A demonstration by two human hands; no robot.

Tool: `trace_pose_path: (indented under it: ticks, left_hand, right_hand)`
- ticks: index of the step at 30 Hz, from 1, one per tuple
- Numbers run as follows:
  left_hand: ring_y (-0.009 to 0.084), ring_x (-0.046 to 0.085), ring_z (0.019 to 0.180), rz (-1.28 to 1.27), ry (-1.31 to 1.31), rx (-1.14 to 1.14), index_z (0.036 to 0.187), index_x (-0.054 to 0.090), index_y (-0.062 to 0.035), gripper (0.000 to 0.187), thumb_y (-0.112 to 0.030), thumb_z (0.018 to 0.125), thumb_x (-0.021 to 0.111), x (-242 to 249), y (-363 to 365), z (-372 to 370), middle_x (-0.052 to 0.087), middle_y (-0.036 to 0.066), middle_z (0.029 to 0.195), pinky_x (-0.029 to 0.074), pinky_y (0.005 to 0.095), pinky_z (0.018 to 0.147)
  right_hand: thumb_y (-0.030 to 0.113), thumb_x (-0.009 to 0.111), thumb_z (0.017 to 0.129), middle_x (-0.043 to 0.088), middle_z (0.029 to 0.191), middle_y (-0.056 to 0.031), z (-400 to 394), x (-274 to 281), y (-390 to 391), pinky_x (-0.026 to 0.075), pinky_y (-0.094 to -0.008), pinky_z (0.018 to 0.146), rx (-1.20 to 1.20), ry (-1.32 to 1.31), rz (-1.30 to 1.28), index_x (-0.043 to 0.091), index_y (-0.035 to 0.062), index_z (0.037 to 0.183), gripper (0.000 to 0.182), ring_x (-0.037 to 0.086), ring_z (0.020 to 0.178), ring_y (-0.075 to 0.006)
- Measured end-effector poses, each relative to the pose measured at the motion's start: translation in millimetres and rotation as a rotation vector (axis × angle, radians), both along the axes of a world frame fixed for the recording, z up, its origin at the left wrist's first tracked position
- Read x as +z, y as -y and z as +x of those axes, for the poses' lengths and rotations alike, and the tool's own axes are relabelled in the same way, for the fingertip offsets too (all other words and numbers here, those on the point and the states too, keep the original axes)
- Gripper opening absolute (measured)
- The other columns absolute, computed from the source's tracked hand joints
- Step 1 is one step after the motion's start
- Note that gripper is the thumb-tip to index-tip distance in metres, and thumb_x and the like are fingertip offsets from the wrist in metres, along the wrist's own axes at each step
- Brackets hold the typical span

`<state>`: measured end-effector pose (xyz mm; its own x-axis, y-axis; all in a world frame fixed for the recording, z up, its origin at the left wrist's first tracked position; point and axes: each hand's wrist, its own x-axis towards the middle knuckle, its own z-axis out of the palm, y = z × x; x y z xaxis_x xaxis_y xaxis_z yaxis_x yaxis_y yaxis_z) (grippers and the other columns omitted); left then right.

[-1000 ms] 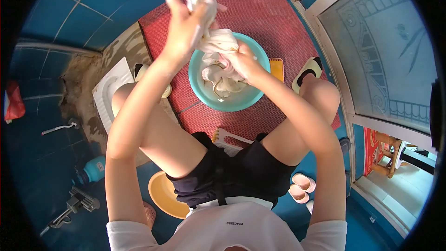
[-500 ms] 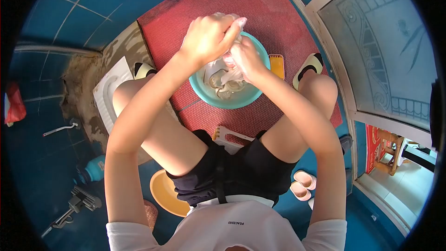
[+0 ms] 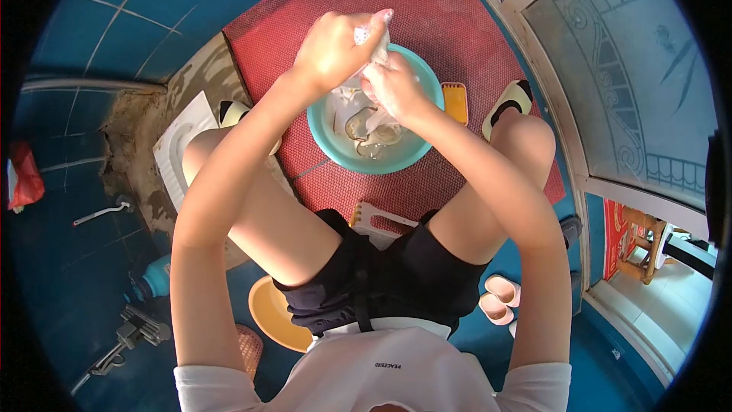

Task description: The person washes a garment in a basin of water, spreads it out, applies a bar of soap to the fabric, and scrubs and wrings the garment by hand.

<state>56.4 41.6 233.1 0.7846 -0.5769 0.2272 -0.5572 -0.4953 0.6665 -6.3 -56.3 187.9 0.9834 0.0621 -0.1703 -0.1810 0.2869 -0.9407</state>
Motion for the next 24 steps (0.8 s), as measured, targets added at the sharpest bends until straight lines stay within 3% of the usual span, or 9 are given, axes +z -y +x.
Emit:
trace_pose_path:
  ticks: [4,6,7,9,11,13,15,19,24]
  left_hand:
    - [0.036,0.052,0.06,0.008,-0.019,0.029,0.067,0.059,-0.0049,0.04,-0.037,0.082,0.041,1,0,-3,0.054,0.019,0.061,0.044,0.0391,0.057]
    - [0.0273,0.049,0.048,0.037,-0.075,0.033,0.07,0.057,0.0004,0.037,-0.032,0.083,0.043,2,-2,-4,0.052,0.017,0.056,0.042,0.0317,0.053]
    - [0.0273,0.049,0.048,0.036,-0.074,0.035,0.07,0.057,0.0004,0.037,-0.032,0.083,0.043,2,-2,-4,0.052,0.017,0.056,0.042,0.0317,0.053]
    - [0.036,0.052,0.061,0.036,-0.055,0.035,0.066,0.058,-0.0034,0.043,-0.039,0.082,0.04,1,-3,-5,0.054,0.019,0.062,0.044,0.0378,0.058]
    - [0.0311,0.05,0.054,0.015,-0.067,0.024,0.067,0.057,-0.0012,0.043,-0.037,0.083,0.041,-1,-4,-5,0.053,0.018,0.059,0.043,0.0346,0.055]
    - [0.0262,0.048,0.047,-0.006,-0.08,0.012,0.069,0.057,0.0011,0.042,-0.035,0.084,0.042,-2,-5,-5,0.053,0.017,0.056,0.042,0.0314,0.053]
    - [0.036,0.052,0.063,-0.002,-0.134,0.022,0.067,0.058,-0.0031,0.043,-0.038,0.083,0.038,-2,-4,-6,0.054,0.02,0.064,0.044,0.0379,0.061]
    - [0.0361,0.052,0.064,0.018,-0.102,0.002,0.068,0.058,-0.003,0.043,-0.038,0.083,0.037,1,-4,-5,0.055,0.02,0.064,0.043,0.0386,0.061]
    - [0.0369,0.051,0.064,0.045,-0.135,-0.039,0.067,0.057,-0.0027,0.043,-0.037,0.083,0.036,1,-4,-4,0.054,0.02,0.062,0.043,0.0392,0.061]
  right_hand:
    - [0.013,0.042,0.08,0.049,0.059,-0.0021,-1,-5,-1,0.036,-0.0247,0.047,0.032,0.008,-0.075,0.055,-0.0005,0.078,0.019,0.045,0.052,-0.0085]
    - [0.015,0.042,0.081,0.045,0.057,-0.0001,-1,-8,-4,0.031,-0.0219,0.042,0.036,0.04,-0.082,0.051,0.0021,0.075,0.017,0.04,0.048,-0.0065]
    - [0.017,0.042,0.082,0.04,0.056,0.0018,-1,-8,-5,0.026,-0.0192,0.038,0.04,0.071,-0.089,0.048,0.0048,0.072,0.017,0.035,0.044,-0.0046]
    - [0.017,0.042,0.082,0.04,0.056,0.0019,-2,-9,-6,0.026,-0.0193,0.037,0.04,0.057,-0.099,0.048,0.0047,0.072,0.017,0.035,0.044,-0.0045]
    - [0.017,0.041,0.082,0.04,0.056,0.0019,-3,-5,-6,0.026,-0.0193,0.037,0.039,0.044,-0.108,0.048,0.0046,0.072,0.017,0.035,0.044,-0.0045]
    - [0.013,0.042,0.078,0.049,0.057,-0.0029,-5,3,-5,0.036,-0.0275,0.047,0.048,-0.018,-0.2,0.055,-0.0012,0.077,0.019,0.046,0.051,-0.0101]
    - [0.013,0.042,0.078,0.05,0.059,-0.0032,-6,0,-4,0.036,-0.0277,0.048,0.044,-0.021,-0.174,0.055,-0.0012,0.078,0.019,0.046,0.052,-0.0103]
    - [0.012,0.041,0.079,0.05,0.061,-0.0037,-8,-1,-6,0.037,-0.0278,0.05,0.006,0.072,-0.133,0.054,-0.001,0.079,0.019,0.047,0.055,-0.0105]
    - [0.013,0.041,0.079,0.05,0.061,-0.0038,-6,-1,-3,0.037,-0.0271,0.051,0.047,-0.001,-0.197,0.054,-0.0004,0.077,0.02,0.047,0.055,-0.0105]
